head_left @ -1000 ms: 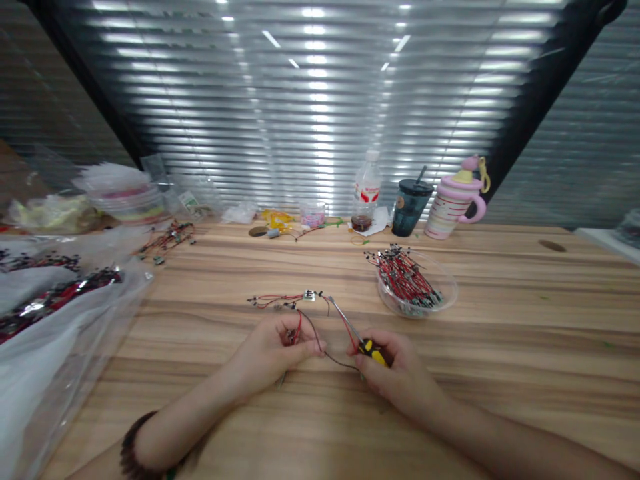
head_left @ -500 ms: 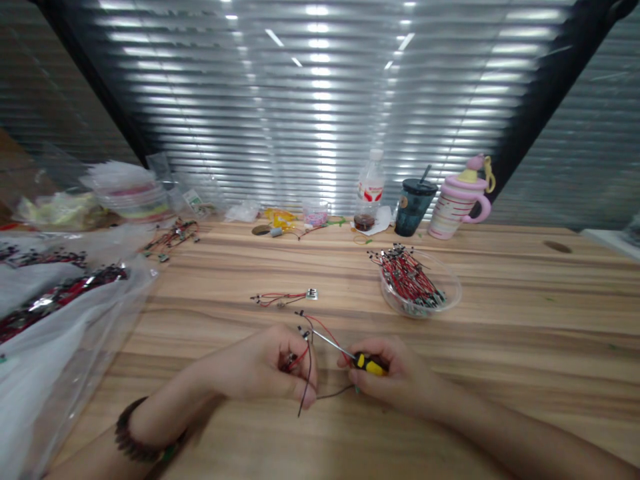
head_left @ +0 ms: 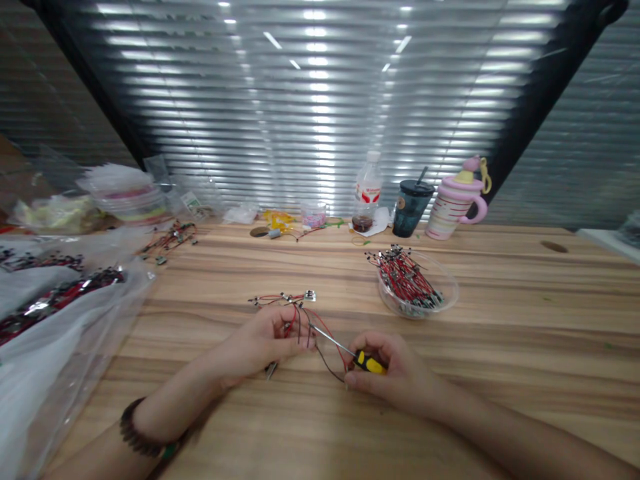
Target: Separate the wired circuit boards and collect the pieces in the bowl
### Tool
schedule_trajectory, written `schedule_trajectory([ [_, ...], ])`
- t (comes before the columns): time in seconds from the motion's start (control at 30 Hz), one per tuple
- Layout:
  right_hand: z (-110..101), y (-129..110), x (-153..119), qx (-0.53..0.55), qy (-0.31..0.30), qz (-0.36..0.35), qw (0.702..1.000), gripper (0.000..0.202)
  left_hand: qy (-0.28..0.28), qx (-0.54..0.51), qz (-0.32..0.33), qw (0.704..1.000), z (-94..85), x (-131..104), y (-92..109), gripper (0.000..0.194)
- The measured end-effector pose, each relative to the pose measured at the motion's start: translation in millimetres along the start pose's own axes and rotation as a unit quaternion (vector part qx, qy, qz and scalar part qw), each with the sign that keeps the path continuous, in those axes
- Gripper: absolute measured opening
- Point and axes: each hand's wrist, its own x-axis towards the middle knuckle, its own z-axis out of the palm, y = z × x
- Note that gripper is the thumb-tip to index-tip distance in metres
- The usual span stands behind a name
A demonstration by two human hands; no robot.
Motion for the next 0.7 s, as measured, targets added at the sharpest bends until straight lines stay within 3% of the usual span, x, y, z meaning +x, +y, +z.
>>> schedule_trajectory([
  [0.2,3,-2,-5,-0.023,-0.018,0.01,1.0,0.017,0.024,0.014,-0.016,0.999,2.5,0,1,0.016],
  [0.4,2,-1,-5,-0.054,-0.026,-0.006,0.998,0.014,0.105,0.055,0.004,0.993,8.9,3,-4,0.019],
  [0.7,1,-4,-2,-0.106,-0.018,-0.003,0.994,0.015,0.167,0.025,0.013,0.986,22.6,-2,-5,0.017],
])
